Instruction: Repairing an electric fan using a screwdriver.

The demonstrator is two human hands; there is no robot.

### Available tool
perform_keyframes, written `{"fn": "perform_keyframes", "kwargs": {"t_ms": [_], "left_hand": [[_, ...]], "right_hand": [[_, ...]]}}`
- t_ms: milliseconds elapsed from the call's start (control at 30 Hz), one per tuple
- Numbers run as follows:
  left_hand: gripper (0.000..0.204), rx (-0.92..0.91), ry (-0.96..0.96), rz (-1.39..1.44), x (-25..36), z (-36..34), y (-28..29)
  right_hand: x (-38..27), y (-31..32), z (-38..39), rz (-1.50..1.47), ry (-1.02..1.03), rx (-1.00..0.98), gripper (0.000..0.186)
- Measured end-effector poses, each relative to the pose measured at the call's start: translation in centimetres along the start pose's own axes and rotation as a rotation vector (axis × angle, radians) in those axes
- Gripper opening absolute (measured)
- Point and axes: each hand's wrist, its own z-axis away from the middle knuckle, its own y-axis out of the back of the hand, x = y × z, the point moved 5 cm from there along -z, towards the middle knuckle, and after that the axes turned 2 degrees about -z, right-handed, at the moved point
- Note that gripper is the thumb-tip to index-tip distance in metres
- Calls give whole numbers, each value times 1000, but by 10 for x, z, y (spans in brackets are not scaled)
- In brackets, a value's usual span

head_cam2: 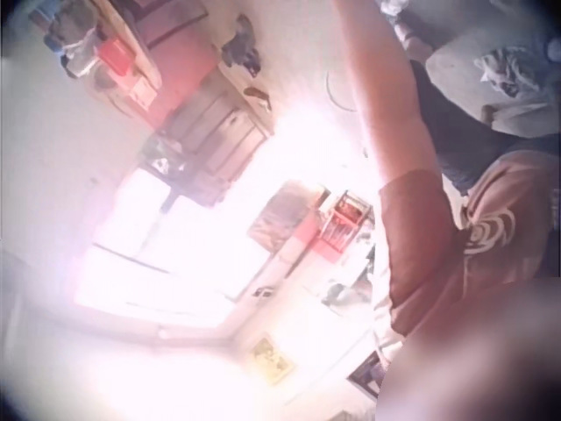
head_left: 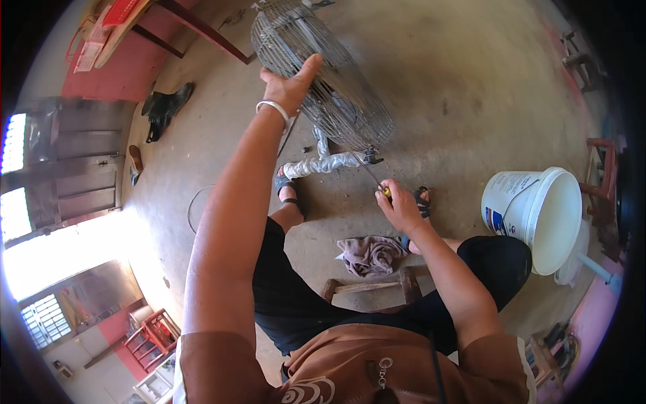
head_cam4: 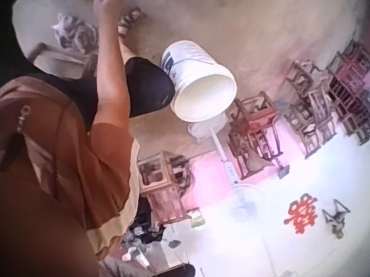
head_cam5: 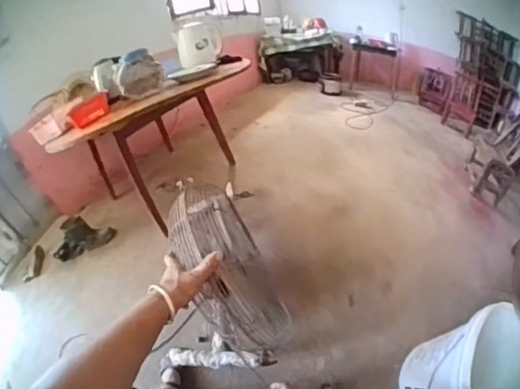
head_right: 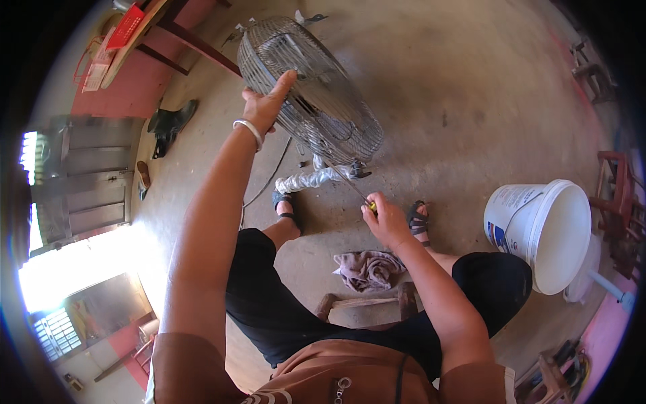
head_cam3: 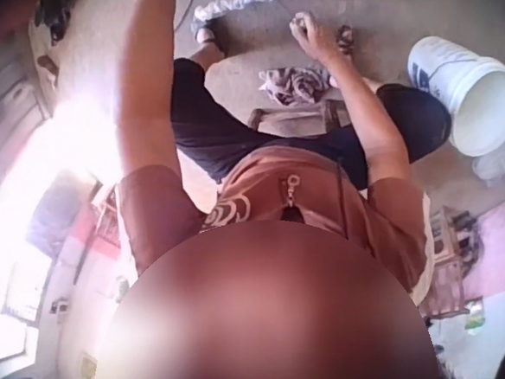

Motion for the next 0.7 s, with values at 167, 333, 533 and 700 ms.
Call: {"fn": "perform_keyframes", "kwargs": {"t_ms": [167,333,533,700], "left_hand": [[127,34,-39,-6,0,-12,2],[126,1,35,-121,-6,-15,11],[132,-38,53,-193,8,-7,10],[134,16,30,-203,2,-13,8]], "right_hand": [[30,-20,36,184,-297,-172,33],[2,-7,31,15,-209,3,39],[49,5,46,147,-348,-23,36],[59,15,28,171,-252,7,38]]}}
